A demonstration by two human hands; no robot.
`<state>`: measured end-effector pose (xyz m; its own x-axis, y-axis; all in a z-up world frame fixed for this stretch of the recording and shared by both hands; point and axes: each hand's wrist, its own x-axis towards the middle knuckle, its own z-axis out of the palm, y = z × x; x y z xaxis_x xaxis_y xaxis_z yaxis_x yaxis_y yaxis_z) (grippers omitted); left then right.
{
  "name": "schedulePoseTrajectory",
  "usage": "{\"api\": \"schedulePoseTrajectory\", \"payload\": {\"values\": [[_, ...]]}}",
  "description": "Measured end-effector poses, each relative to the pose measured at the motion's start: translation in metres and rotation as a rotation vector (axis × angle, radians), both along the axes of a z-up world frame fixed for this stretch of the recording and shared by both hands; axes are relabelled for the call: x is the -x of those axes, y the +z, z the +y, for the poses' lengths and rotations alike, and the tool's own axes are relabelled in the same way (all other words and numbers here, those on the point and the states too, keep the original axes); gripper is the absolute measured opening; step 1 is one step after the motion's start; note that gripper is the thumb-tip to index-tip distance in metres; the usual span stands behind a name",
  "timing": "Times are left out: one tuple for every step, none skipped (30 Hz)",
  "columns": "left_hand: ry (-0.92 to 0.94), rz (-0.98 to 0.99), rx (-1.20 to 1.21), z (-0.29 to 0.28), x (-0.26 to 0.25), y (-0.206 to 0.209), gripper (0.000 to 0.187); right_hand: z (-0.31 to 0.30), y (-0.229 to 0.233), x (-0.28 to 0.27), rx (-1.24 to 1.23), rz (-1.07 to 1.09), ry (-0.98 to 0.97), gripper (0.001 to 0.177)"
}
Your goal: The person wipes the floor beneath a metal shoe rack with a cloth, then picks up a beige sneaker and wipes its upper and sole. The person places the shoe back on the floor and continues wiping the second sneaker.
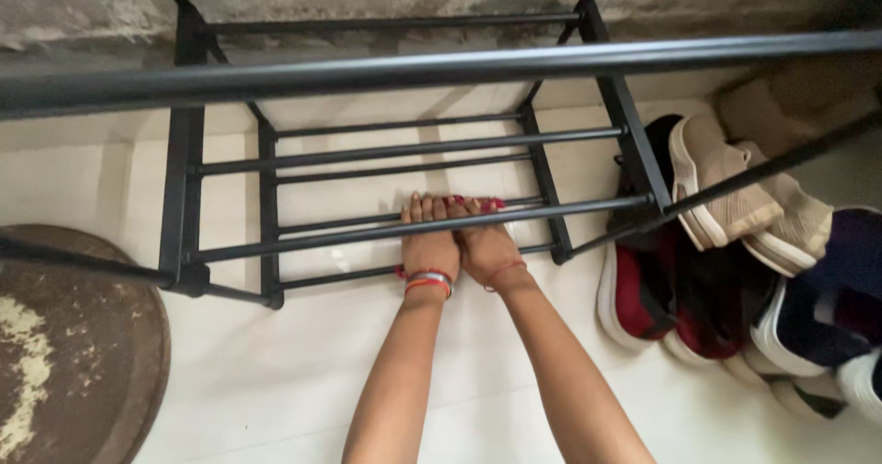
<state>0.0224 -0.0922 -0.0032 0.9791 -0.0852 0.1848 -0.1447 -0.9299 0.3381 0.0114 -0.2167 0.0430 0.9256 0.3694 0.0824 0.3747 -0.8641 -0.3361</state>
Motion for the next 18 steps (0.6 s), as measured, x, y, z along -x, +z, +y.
{"api": "schedulePoseTrajectory", "payload": {"values": [[-0.010,0.006,0.007,0.003,0.002,0.000,0.056,0.002,-0.002,-0.001,-0.009,-0.016,0.007,0.052],[-0.019,0.011,0.015,0.005,0.004,0.001,0.056,0.004,-0.003,-0.001,-0.018,-0.032,0.013,0.050],[-0.029,0.014,0.022,0.007,0.005,0.003,0.057,0.006,-0.004,-0.002,-0.027,-0.050,0.020,0.047],[-0.023,0.014,0.027,0.008,0.007,0.005,0.058,0.008,-0.005,0.000,-0.046,-0.082,0.019,0.048],[-0.012,0.015,0.036,0.008,0.009,0.007,0.059,0.008,-0.005,0.003,-0.063,-0.113,0.022,0.049],[-0.001,0.016,0.044,0.008,0.006,0.010,0.060,0.008,-0.006,0.002,-0.080,-0.143,0.026,0.050],[-0.003,0.014,0.058,0.008,0.007,0.011,0.062,0.008,-0.007,0.002,-0.059,-0.158,0.032,0.051],[-0.006,0.012,0.071,0.008,0.008,0.013,0.064,0.008,-0.008,0.002,-0.038,-0.173,0.037,0.052],[-0.011,0.015,0.085,0.008,0.010,0.013,0.065,0.007,-0.010,0.003,-0.016,-0.183,0.039,0.054],[-0.008,0.010,0.100,0.009,0.011,0.014,0.065,0.008,-0.012,0.003,-0.013,-0.187,0.044,0.056],[-0.009,0.008,0.116,0.009,0.011,0.015,0.065,0.007,-0.013,0.002,-0.009,-0.190,0.044,0.059],[-0.010,0.005,0.131,0.010,0.012,0.015,0.065,0.008,-0.015,0.002,-0.005,-0.193,0.044,0.061],[-0.011,0.013,0.125,0.009,0.012,0.014,0.065,0.007,-0.017,0.001,0.011,-0.187,0.044,0.060],[-0.011,0.022,0.119,0.009,0.012,0.013,0.066,0.006,-0.019,0.001,0.028,-0.180,0.044,0.060],[-0.006,0.032,0.113,0.010,0.012,0.011,0.066,0.007,-0.021,0.000,0.043,-0.171,0.049,0.059],[-0.008,0.007,0.118,0.008,0.011,0.010,0.065,0.004,-0.022,0.000,0.034,-0.195,0.059,0.060],[-0.007,-0.017,0.117,0.010,0.010,0.007,0.063,0.005,-0.023,0.000,0.018,-0.218,0.070,0.062],[-0.006,-0.040,0.115,0.010,0.009,0.005,0.062,0.005,-0.024,-0.001,0.001,-0.241,0.082,0.063]]}}
